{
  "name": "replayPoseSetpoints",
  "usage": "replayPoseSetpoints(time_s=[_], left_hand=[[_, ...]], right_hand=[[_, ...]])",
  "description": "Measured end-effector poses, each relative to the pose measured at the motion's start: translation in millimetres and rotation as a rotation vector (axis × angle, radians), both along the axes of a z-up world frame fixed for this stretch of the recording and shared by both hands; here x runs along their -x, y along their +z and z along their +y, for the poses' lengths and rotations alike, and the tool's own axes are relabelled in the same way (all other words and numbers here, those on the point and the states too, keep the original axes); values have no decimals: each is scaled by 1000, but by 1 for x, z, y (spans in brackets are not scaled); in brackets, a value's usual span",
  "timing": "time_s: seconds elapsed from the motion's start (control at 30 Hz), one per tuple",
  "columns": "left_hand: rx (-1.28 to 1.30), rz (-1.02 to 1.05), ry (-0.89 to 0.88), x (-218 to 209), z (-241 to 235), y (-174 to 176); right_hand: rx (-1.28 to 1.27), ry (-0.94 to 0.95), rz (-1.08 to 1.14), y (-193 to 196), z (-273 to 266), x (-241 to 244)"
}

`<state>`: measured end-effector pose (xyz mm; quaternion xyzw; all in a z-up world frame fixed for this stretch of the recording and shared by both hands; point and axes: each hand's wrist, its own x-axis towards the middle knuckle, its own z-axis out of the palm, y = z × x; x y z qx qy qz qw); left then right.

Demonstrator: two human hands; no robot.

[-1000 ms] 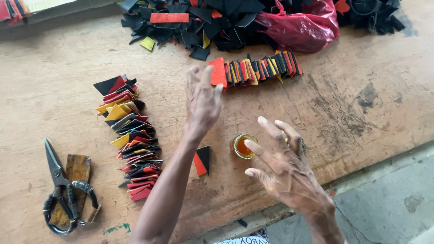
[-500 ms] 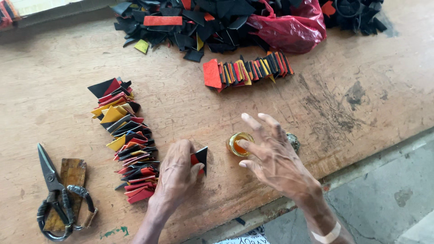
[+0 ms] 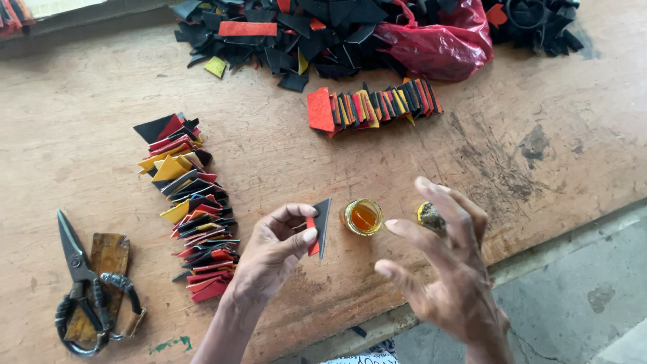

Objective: The person repeatedly picks small colored triangular pieces from a pile, applies a yellow adhesive from a small jar to one side, and places each piece onto a growing stack on the table. The process continues with multiple pieces of different colors, building a layered stack.

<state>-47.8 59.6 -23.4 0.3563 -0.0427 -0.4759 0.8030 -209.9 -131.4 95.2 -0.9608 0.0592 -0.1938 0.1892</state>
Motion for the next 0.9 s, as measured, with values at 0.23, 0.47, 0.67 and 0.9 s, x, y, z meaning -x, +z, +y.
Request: replayPoseSetpoints(time_s=[0.23,0.47,0.67,0.9], left_hand=[[117,119,-75,5,-5,17],[97,131,-58,6,-8,22],[145,127,-66,4,-10,22],[104,164,6,3,-13,21]], right_hand=[[-241,145,49,-26,9,-12],[-99,117,26,-37,13,-11],[-187,103,-45,-38,13,-11],[-207,232,25,-31,32,-15]])
